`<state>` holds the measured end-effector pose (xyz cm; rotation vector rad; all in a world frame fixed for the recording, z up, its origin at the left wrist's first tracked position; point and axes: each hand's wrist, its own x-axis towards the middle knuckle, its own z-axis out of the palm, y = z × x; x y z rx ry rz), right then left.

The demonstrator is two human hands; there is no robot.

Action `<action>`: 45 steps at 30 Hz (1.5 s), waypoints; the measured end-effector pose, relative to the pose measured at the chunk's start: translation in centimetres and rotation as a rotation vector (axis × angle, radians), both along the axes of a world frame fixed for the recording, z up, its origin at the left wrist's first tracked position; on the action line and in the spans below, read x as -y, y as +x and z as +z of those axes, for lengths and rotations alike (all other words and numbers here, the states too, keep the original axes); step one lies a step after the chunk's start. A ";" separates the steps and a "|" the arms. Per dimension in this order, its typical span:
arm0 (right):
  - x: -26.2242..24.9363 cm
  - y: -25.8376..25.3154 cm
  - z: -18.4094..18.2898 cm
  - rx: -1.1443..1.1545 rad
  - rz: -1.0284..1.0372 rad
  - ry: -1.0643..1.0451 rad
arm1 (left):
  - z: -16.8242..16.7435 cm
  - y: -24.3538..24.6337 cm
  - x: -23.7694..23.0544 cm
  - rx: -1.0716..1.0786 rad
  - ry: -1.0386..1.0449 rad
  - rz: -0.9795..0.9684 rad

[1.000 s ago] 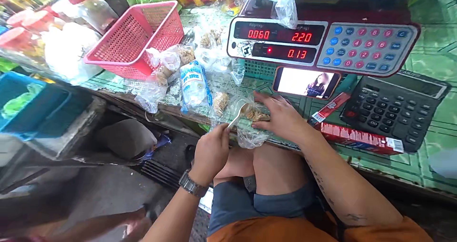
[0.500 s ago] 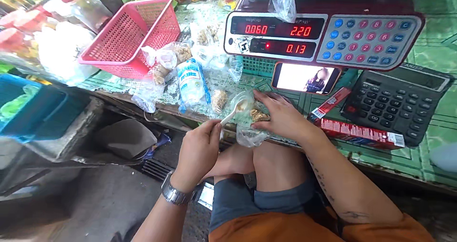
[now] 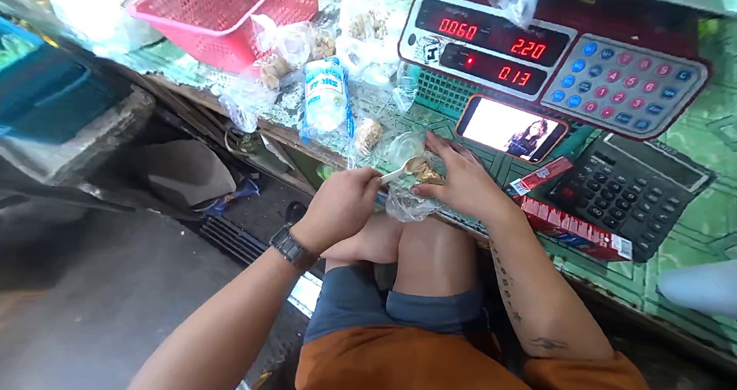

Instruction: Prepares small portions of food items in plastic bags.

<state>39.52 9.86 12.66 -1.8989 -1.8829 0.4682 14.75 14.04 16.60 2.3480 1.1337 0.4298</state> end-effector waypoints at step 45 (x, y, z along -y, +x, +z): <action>4.1 1.0 2.7 -0.300 -0.152 0.283 | 1.6 -1.1 -4.9 0.437 -1.180 0.157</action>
